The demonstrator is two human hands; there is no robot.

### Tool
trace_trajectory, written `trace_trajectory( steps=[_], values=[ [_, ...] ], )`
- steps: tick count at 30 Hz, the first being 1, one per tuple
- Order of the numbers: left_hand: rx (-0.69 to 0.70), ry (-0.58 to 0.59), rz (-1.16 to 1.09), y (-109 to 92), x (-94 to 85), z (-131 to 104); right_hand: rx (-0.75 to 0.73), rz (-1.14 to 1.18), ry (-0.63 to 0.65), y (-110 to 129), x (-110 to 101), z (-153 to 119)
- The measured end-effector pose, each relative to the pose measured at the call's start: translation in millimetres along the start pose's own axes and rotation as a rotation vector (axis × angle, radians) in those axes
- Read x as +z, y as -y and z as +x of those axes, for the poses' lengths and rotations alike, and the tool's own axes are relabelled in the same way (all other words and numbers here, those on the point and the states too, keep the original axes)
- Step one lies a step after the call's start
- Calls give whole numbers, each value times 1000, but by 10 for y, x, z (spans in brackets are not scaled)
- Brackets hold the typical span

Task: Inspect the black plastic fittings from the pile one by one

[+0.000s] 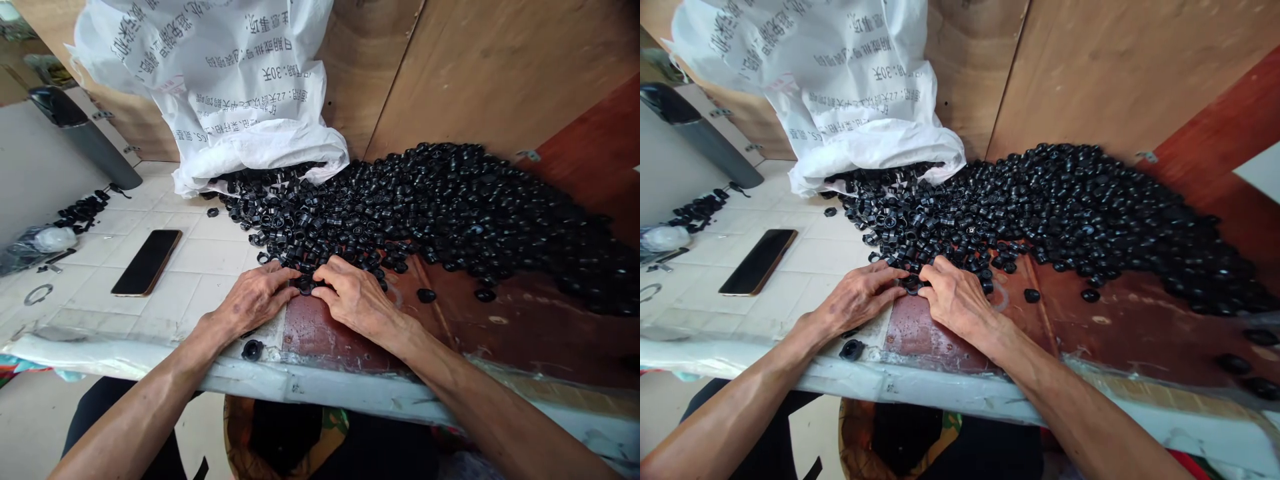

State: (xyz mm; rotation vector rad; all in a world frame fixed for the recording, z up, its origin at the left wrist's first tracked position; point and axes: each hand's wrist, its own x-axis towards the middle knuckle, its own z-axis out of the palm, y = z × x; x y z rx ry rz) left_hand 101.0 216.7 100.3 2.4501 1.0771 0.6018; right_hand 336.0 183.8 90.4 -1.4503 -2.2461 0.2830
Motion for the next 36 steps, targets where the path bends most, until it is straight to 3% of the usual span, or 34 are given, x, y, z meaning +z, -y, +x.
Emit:
trace_trajectory(
  steps=[7,12,14,19,24,29,33,36],
  values=[
    [99,30,22,-27,23,17,-31,-38,13,13,-14,-4],
    [113,-128,-107,-40,13,12,-1,281,-158,14,-55,34],
    [120,-157,-157,-52,-6,0,54,429,-169,33,-77,41],
    [-66,-135,-200,-95,-29,-50,159,688,-136,97,-127,33],
    [1,-140,-176,-97,-10,-60,-32,624,-181,125,-98,38],
    [97,-133,-193,-98,-15,-47,-81,578,-248,153,-28,27],
    [18,-89,-266,-126,-17,-64,-189,513,-265,161,-41,25],
    [-61,-121,-367,-147,-6,-78,-164,519,-269,166,-56,22]
  ],
)
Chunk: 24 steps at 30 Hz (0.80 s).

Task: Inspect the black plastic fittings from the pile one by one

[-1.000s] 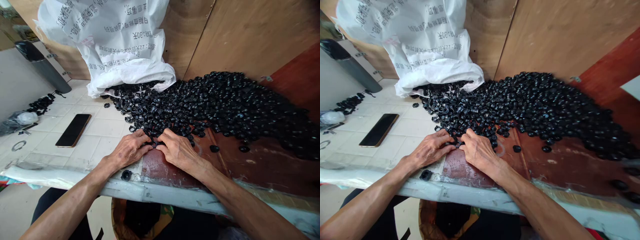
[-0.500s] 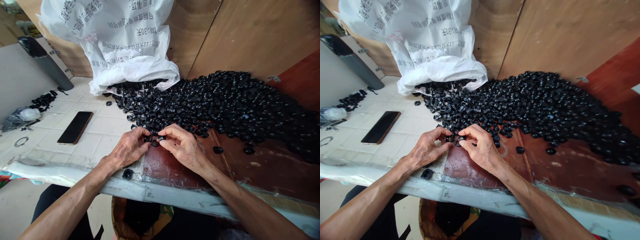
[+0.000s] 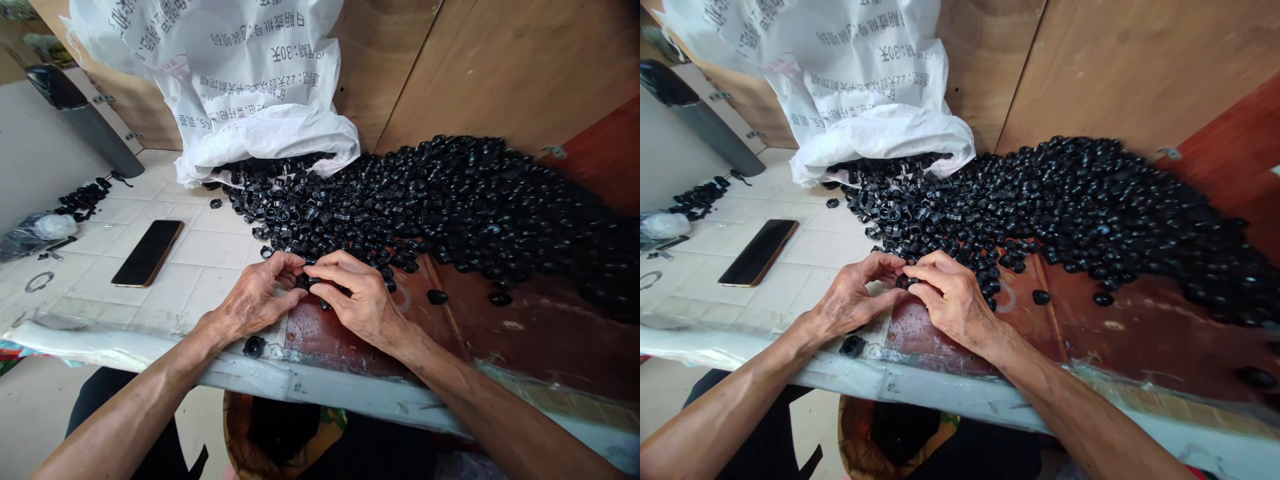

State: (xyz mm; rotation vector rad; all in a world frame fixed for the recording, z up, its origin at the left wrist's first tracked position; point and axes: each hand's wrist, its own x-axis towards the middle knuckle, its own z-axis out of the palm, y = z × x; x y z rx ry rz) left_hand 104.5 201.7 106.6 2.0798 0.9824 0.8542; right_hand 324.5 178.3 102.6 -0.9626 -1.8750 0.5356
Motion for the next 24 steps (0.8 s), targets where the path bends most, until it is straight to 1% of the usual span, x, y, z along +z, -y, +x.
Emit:
trace_trajectory(
  steps=[3,5,7,12,16,20,24],
  values=[
    [-13,-29,-86,-6,10,-6,59,10,-25,12,-1,0],
    [-3,-28,-111,-5,9,-4,50,14,-26,15,3,0],
    [34,-30,-116,-2,3,-1,42,19,-28,9,11,-3],
    [140,-44,-149,-1,4,1,85,36,-55,-22,54,-51],
    [193,-47,-171,-14,37,-10,54,-30,-22,8,57,-85],
    [235,-77,-126,-21,63,-14,13,-70,-20,77,9,-67],
    [254,-90,-84,-20,58,-8,-16,-43,-37,99,-21,-20]
  ],
)
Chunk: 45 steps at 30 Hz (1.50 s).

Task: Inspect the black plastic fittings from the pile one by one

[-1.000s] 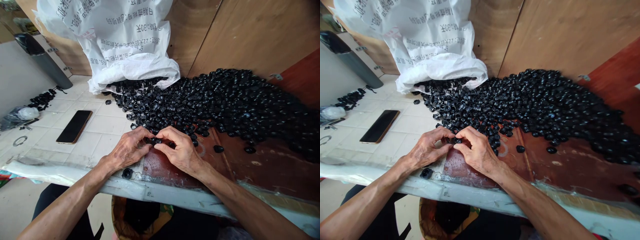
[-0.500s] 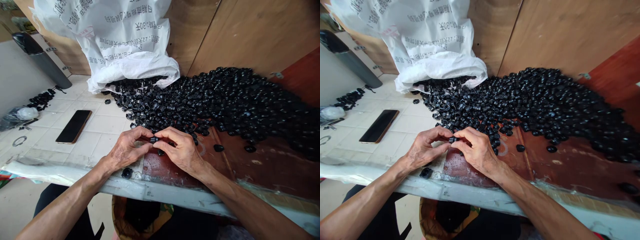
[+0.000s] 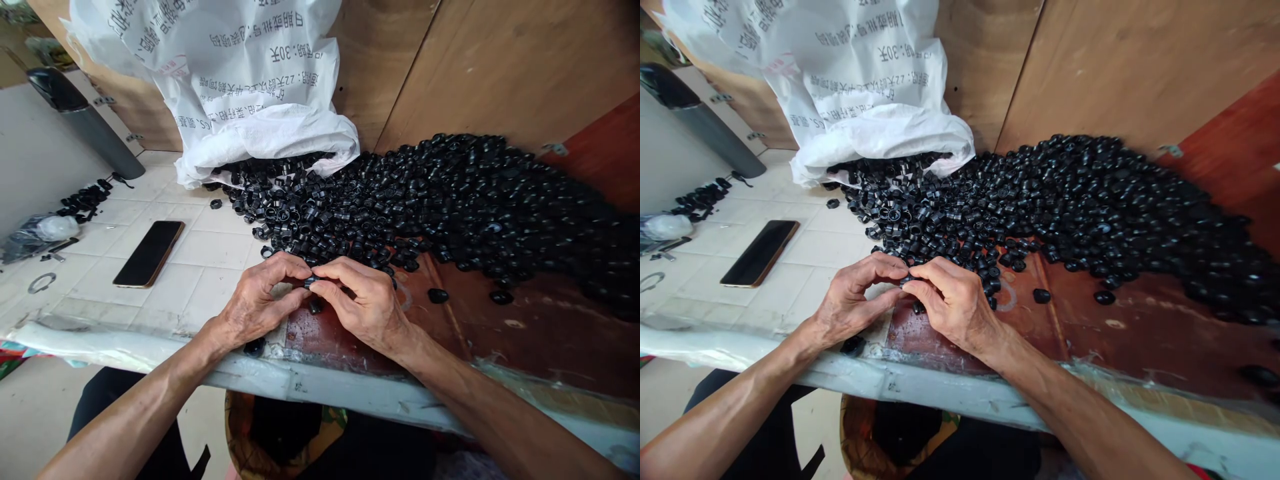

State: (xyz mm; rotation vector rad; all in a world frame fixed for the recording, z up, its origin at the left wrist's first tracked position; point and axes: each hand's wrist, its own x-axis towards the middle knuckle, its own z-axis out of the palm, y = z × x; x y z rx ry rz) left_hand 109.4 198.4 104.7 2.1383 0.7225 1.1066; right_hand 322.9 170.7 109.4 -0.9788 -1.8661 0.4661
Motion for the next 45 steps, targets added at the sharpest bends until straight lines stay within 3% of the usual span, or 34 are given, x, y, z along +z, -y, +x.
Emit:
trace_trajectory(
  steps=[9,21,25,33,40,45],
  values=[
    [-114,-34,-111,-64,7,20,73,57,-56,-11,-6,-9],
    [-73,-35,-72,-66,8,17,-83,-58,-60,-21,25,-24],
    [-104,-46,-90,-77,11,13,-89,-64,-38,1,6,-33],
    [-22,-19,-53,-56,18,2,-89,-192,42,-62,46,-37],
    [-112,-46,-104,-53,43,1,-19,-99,-51,-15,44,-43],
    [-109,-66,-86,-67,35,7,-47,-98,-5,-35,15,-47]
  ],
)
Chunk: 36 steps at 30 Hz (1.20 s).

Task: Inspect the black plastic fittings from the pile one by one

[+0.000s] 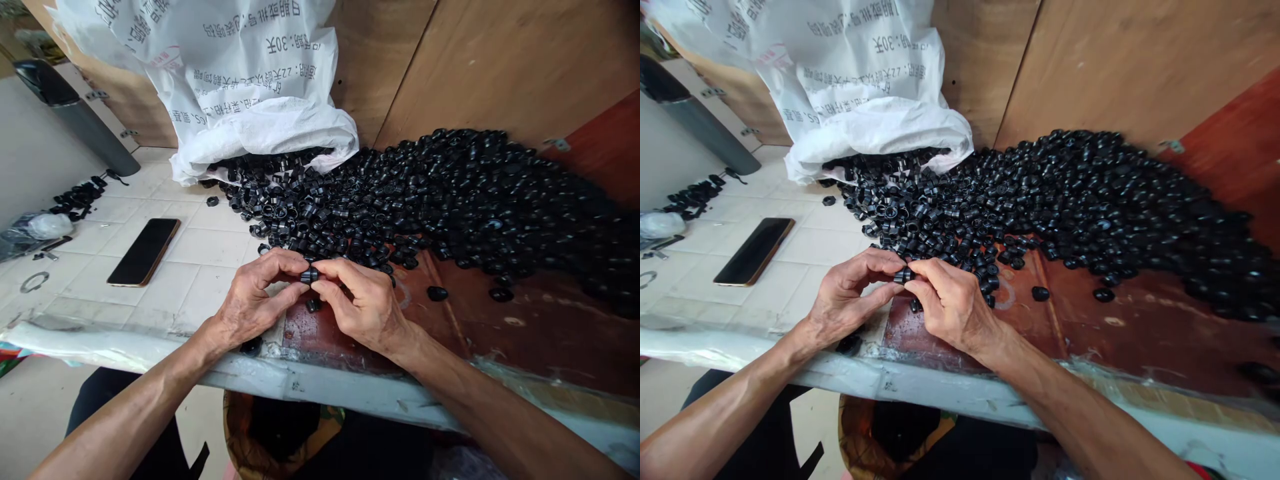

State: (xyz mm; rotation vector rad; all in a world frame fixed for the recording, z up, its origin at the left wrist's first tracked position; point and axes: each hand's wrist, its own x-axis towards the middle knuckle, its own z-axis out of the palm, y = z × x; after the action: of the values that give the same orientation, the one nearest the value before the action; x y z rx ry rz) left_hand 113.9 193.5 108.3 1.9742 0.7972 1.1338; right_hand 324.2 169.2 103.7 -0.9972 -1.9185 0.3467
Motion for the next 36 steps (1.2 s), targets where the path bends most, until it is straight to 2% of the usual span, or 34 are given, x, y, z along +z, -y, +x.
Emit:
trace_trajectory(
  steps=[4,9,12,16,20,24,27,32,34,36],
  values=[
    [56,46,25,9,4,-8,11,-49,43,-48,24,-18],
    [-25,-29,-1,11,8,-13,25,41,-1,8,16,1],
    [-51,-37,-7,2,3,-16,17,37,17,43,2,9],
    [-69,-64,-21,-18,-3,-6,96,66,24,63,-7,16],
    [-93,-65,-54,-32,-6,2,76,70,57,71,0,18],
    [-95,-48,-53,-28,-8,-4,99,79,18,70,3,11],
    [-74,-30,-35,-28,-12,-4,66,59,20,63,-4,18],
    [-54,15,-50,-41,-11,9,24,74,-63,52,-14,29],
    [-19,30,-19,-29,-4,15,65,109,-39,60,-7,23],
    [68,38,67,-7,-5,18,210,213,5,75,6,21]
  ],
)
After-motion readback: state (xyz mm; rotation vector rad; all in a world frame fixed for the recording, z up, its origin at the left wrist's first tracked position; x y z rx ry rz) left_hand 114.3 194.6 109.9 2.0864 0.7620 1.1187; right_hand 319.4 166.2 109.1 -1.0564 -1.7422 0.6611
